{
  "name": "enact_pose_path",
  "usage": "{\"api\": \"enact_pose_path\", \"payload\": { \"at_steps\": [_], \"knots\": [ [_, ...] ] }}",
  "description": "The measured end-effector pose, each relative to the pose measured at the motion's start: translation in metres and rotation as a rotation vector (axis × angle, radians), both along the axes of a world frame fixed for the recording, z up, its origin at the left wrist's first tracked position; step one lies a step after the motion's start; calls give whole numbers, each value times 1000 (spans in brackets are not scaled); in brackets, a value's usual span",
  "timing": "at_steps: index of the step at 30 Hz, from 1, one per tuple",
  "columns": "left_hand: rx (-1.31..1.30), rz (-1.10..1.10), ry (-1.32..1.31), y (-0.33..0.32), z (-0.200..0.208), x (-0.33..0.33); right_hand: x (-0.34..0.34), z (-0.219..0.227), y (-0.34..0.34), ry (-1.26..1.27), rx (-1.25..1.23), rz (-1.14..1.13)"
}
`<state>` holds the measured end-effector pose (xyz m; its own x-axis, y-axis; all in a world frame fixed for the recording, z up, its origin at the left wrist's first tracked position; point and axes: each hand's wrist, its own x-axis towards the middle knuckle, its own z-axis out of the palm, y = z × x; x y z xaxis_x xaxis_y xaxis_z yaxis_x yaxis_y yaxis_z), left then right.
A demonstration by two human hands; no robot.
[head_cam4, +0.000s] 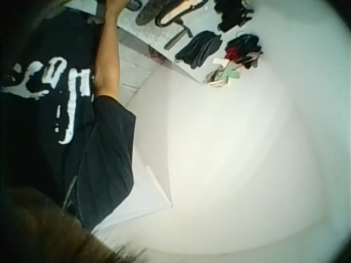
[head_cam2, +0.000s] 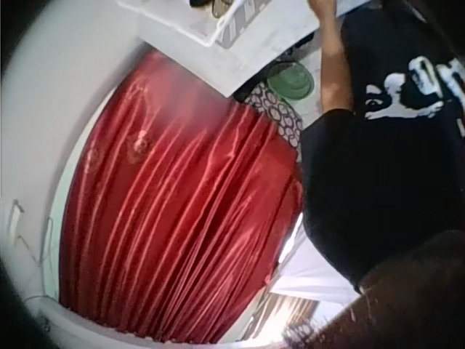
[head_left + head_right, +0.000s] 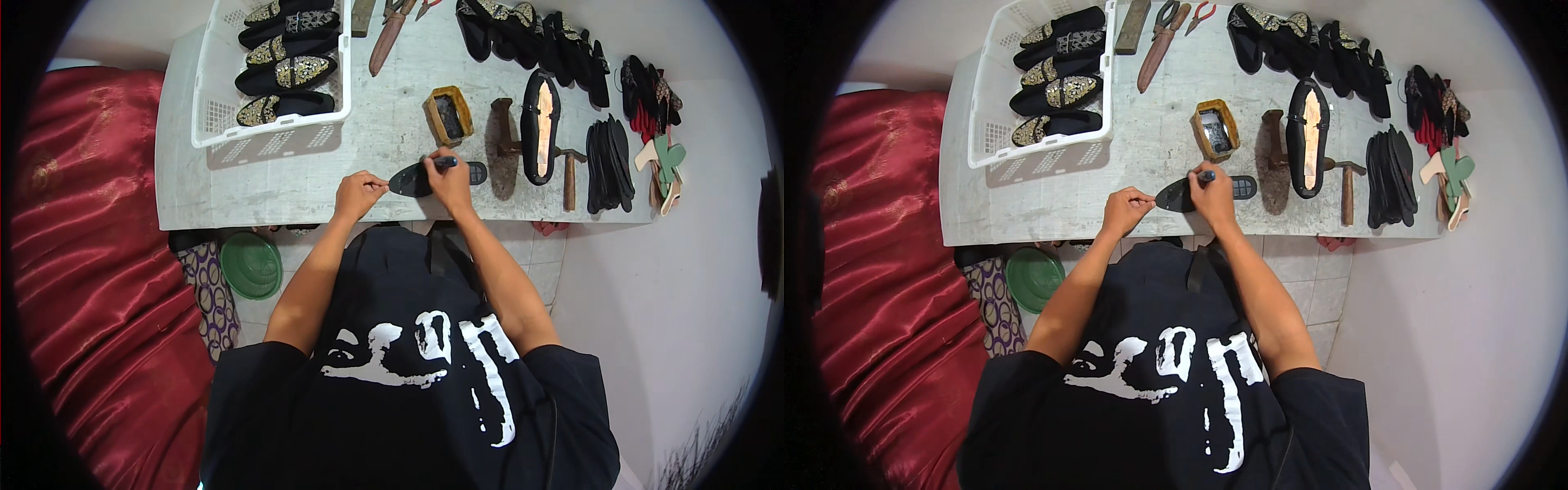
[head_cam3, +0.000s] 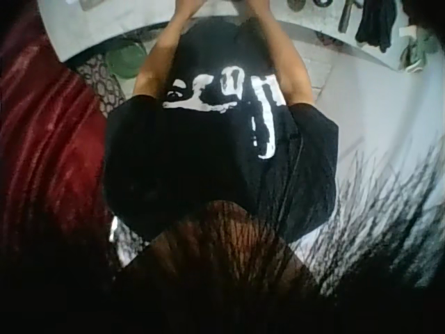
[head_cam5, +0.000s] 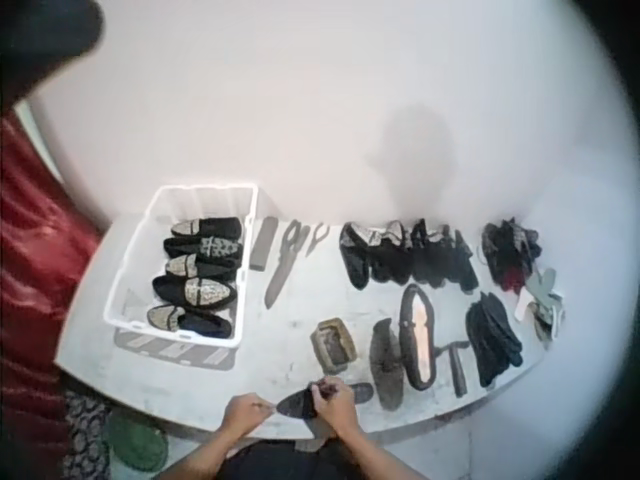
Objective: The recorder is attaching soles to shoe uppers using a hammer and marking shoe components with a pen.
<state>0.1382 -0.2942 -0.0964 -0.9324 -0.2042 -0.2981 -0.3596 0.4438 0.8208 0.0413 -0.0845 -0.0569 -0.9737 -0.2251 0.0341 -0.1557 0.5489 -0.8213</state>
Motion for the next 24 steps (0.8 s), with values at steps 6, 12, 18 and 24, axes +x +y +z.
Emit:
{"api": "enact_pose_path", "payload": {
  "at_steps": [6,12,18,24],
  "knots": [
    [-35,-1,-17,2,3,-4,11,-13,-12,251,133,169],
    [-4,-12,-11,-1,-1,0,27,9,-22,100,81,376],
    [36,20,-4,-1,-4,3,3,23,-4,112,64,317],
    [-21,12,0,4,1,2,4,13,-11,277,108,207]
  ]
}}
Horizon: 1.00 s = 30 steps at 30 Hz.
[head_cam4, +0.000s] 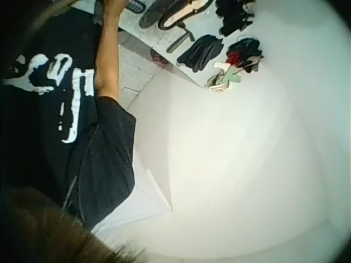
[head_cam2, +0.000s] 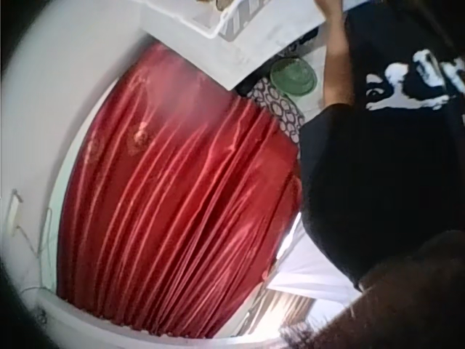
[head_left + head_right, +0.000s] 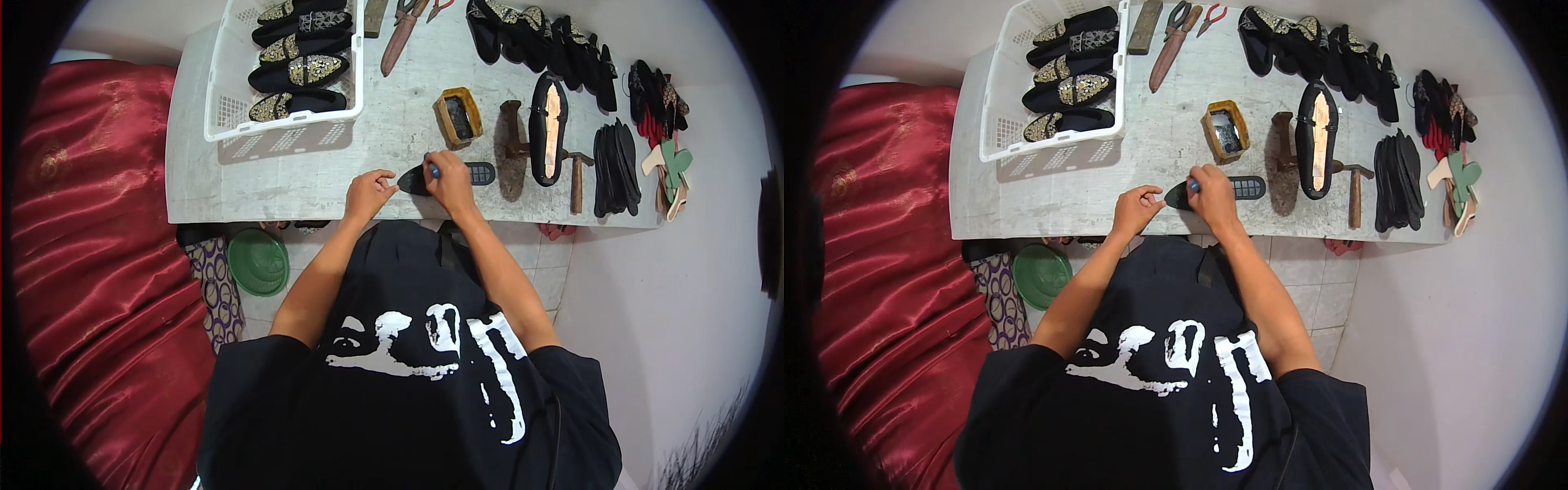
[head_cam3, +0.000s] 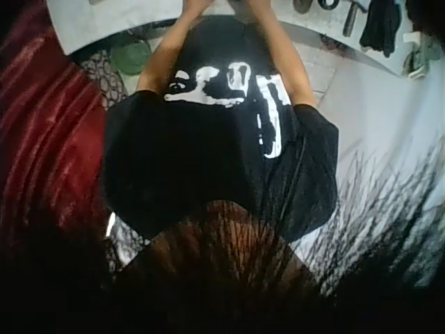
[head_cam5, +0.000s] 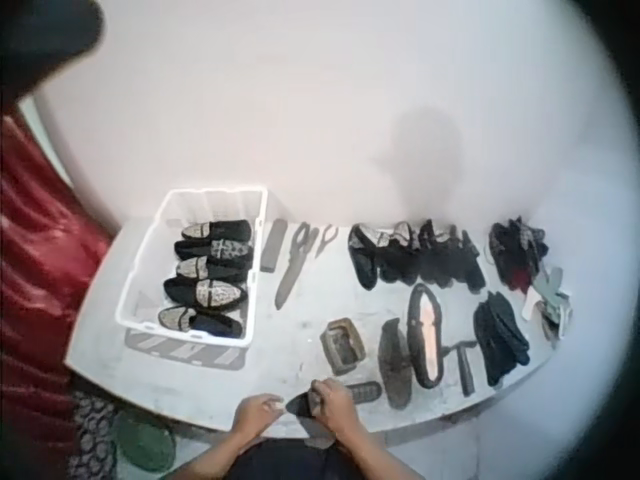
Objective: The recorder is attaching soles to shoe uppers using a hammer and marking shoe components with a pen.
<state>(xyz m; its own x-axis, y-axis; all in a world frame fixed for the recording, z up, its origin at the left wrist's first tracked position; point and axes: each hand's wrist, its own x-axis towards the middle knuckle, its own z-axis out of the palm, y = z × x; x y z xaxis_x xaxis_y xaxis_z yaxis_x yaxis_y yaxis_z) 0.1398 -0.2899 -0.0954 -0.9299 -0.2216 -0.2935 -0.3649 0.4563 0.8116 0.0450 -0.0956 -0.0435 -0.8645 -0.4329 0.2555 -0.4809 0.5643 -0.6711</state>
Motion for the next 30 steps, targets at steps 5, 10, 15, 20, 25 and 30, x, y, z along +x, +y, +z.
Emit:
{"api": "enact_pose_path", "payload": {
  "at_steps": [5,10,15,20,25,30],
  "knots": [
    [-28,4,71,0,-5,4,27,9,-16,9,163,358],
    [-47,-9,114,-2,-13,7,18,10,-15,-197,-60,355],
    [153,-34,71,-9,-9,9,-5,5,5,-111,-2,162],
    [185,-75,102,-11,-8,13,31,9,-1,50,162,551],
    [211,-98,114,-9,-8,15,28,8,2,-122,57,555],
    [199,-87,96,-9,-10,15,30,11,2,-51,79,428]
  ]
}}
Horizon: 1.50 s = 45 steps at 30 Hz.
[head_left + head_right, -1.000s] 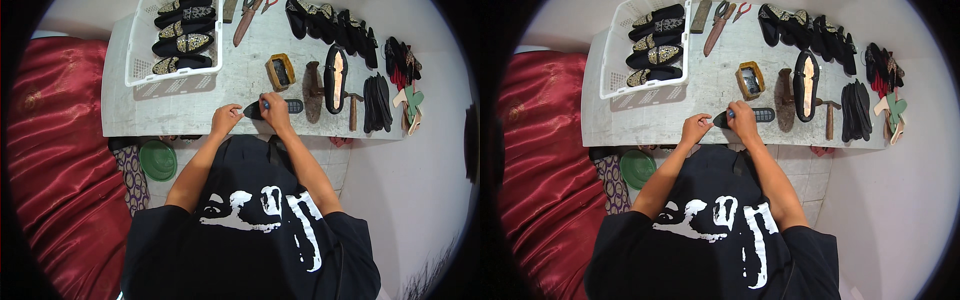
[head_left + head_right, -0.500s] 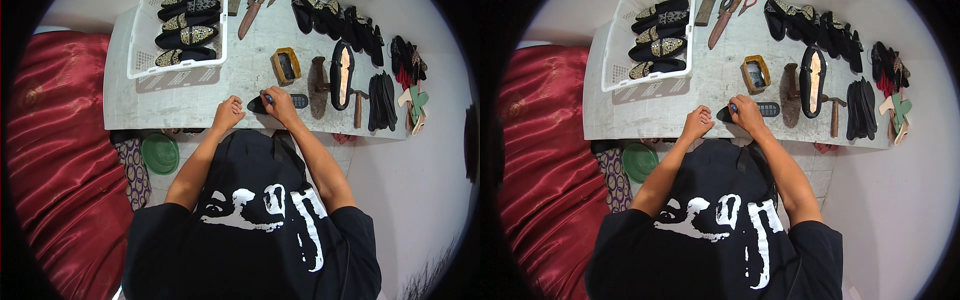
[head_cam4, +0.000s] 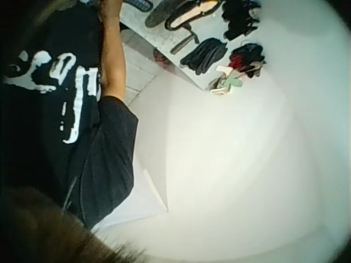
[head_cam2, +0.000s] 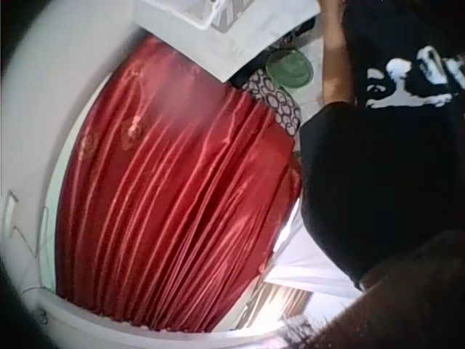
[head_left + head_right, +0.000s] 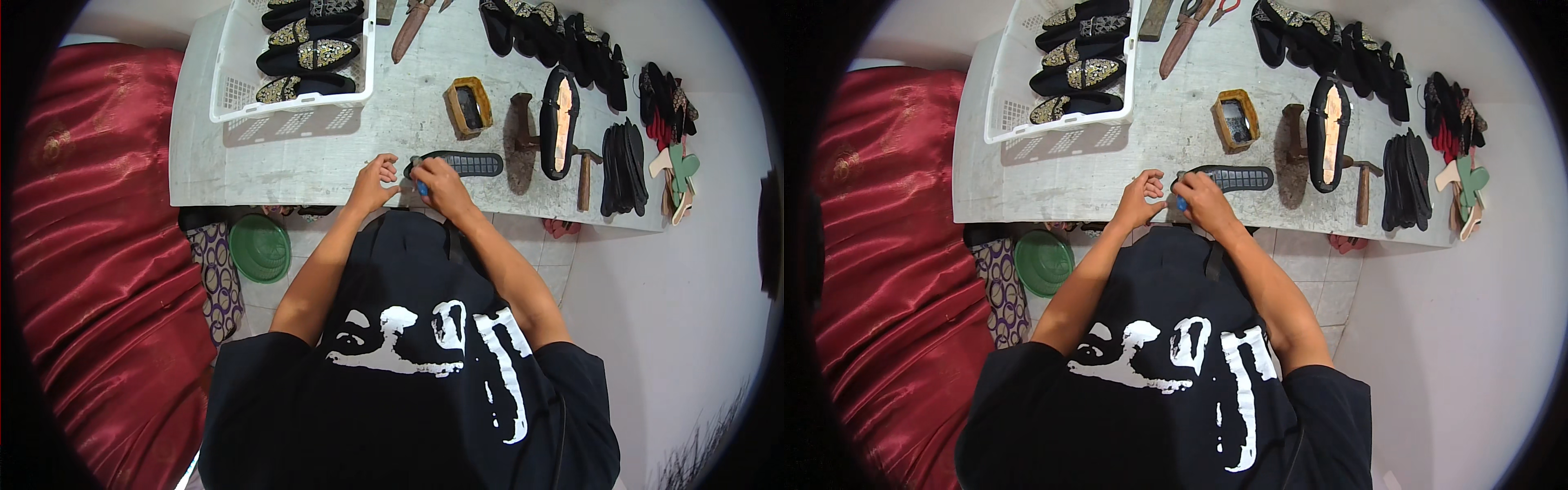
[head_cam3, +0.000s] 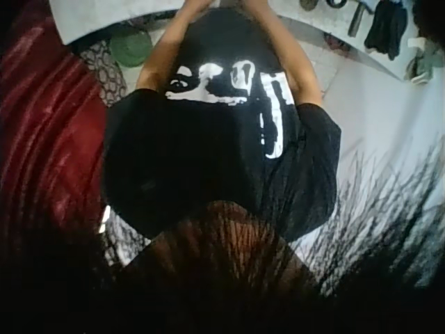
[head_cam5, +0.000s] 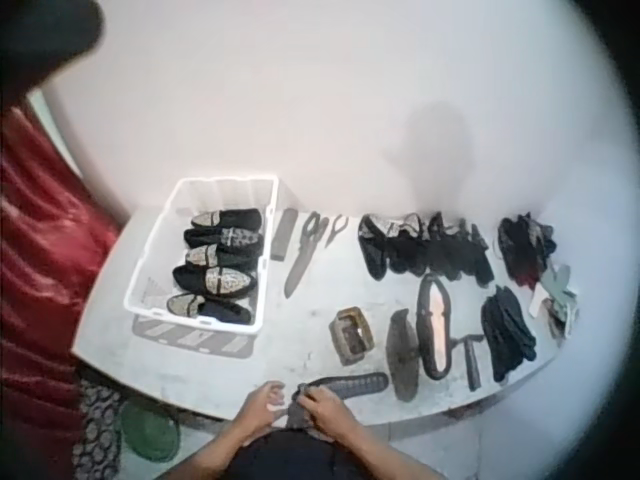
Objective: The recorder is attaching soles to shoe uppers using a hammer and marking shoe components with a pen.
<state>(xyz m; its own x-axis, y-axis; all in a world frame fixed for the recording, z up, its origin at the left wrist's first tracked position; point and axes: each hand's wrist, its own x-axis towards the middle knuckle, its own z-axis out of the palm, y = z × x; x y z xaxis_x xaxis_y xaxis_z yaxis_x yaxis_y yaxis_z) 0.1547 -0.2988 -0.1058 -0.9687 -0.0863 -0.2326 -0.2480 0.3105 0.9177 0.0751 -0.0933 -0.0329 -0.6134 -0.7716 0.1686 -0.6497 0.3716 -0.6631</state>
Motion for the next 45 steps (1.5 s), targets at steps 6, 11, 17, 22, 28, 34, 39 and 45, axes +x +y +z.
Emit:
{"api": "enact_pose_path", "payload": {
  "at_steps": [6,11,17,22,28,34,39,45],
  "knots": [
    [-15,-1,17,1,5,0,0,3,7,-179,-62,103],
    [-13,0,29,0,3,-2,0,-8,-3,-116,-112,-141],
    [14,-15,-3,-3,1,-4,0,-4,-19,-328,-189,-364],
    [15,-8,-36,-4,-2,-5,1,-13,-12,-278,-164,-452],
    [-3,-68,-94,-6,11,-10,10,-3,-21,-237,-174,-348],
    [-37,-96,-109,-11,0,-9,11,-4,-22,-253,-142,-230],
    [-24,-75,-138,-9,7,-15,5,-4,-21,-203,-146,-221],
    [47,-25,-162,-8,-3,-15,0,-2,-27,-208,-181,-384]
  ]
}}
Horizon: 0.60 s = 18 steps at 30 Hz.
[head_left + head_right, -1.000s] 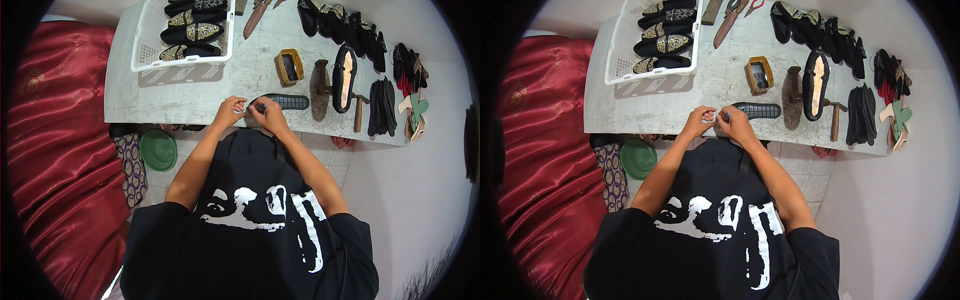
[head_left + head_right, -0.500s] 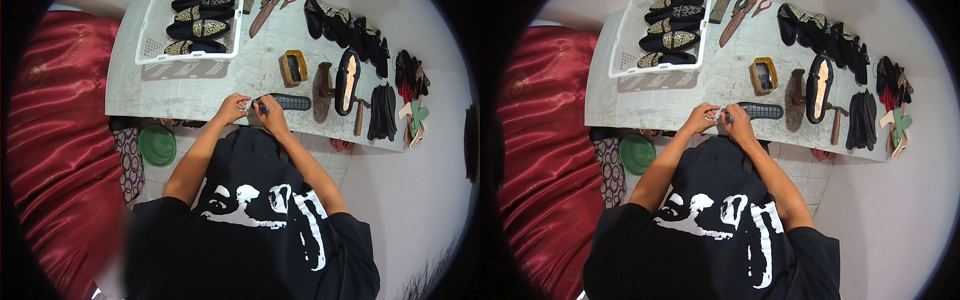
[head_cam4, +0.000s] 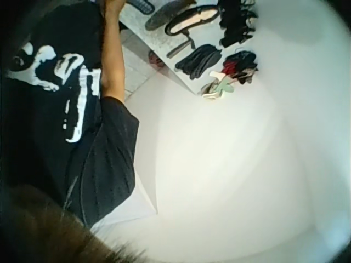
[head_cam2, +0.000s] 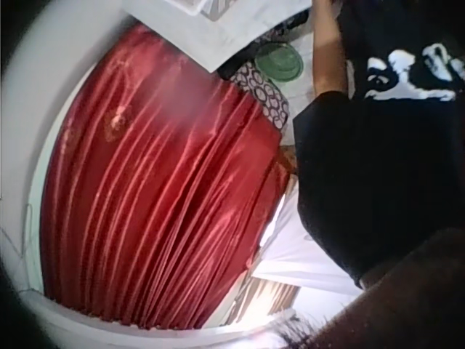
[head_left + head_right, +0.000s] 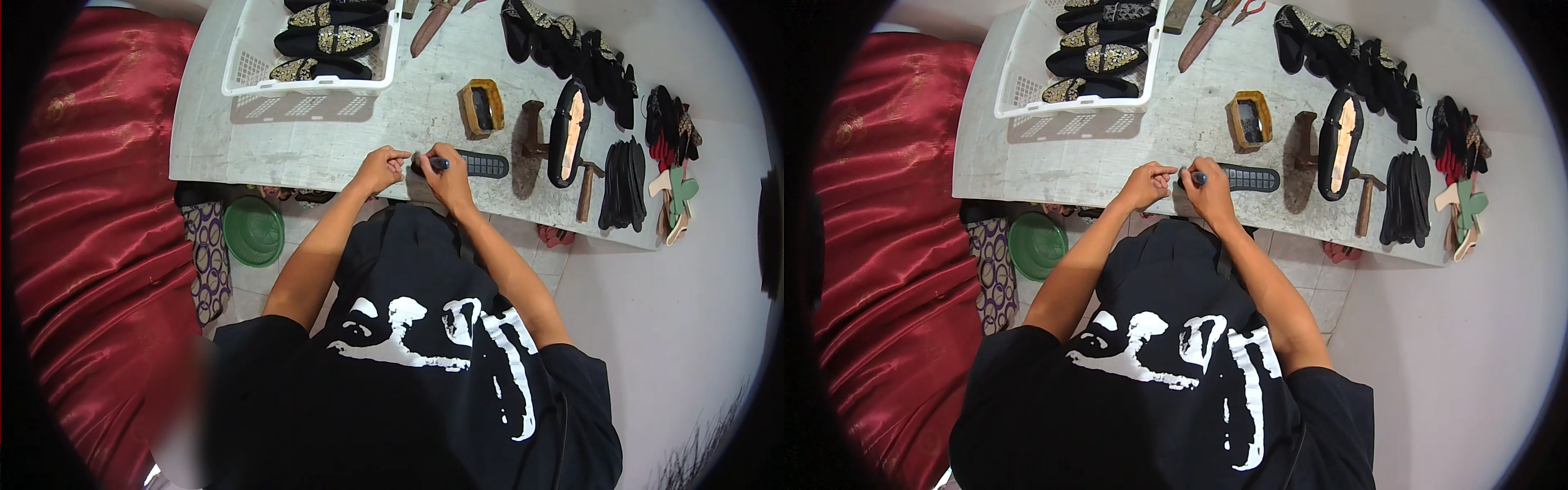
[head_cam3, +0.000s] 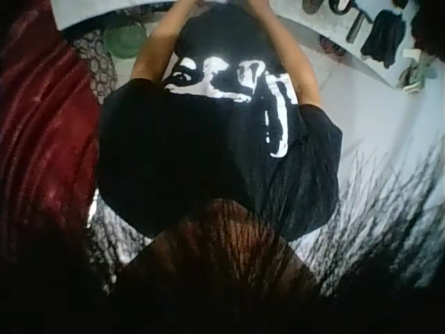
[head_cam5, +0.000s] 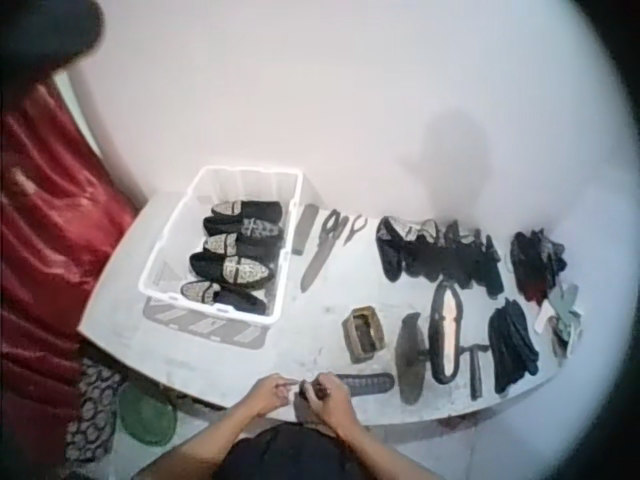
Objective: The recorder is attaching soles to shoe uppers using a hammer and marking shoe components with a pen.
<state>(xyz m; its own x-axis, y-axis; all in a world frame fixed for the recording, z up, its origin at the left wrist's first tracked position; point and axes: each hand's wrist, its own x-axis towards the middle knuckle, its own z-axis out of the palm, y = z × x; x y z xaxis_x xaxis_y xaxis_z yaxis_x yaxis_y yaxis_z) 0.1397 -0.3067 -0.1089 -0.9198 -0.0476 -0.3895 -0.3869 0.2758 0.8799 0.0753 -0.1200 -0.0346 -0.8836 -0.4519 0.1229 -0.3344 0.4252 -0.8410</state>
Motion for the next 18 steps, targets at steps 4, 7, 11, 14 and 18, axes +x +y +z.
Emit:
{"api": "enact_pose_path", "payload": {
  "at_steps": [4,7,11,14,18],
  "knots": [
    [-53,15,11,-2,-8,4,4,10,4,-194,-6,201],
    [-72,-6,46,4,8,3,2,12,9,-124,-79,-96],
    [-118,-11,90,11,12,3,6,3,19,-209,-67,-41],
    [-278,71,150,26,12,11,17,-3,28,-152,-15,1],
    [-318,104,222,38,9,16,17,11,55,-220,91,-134]
  ]
}}
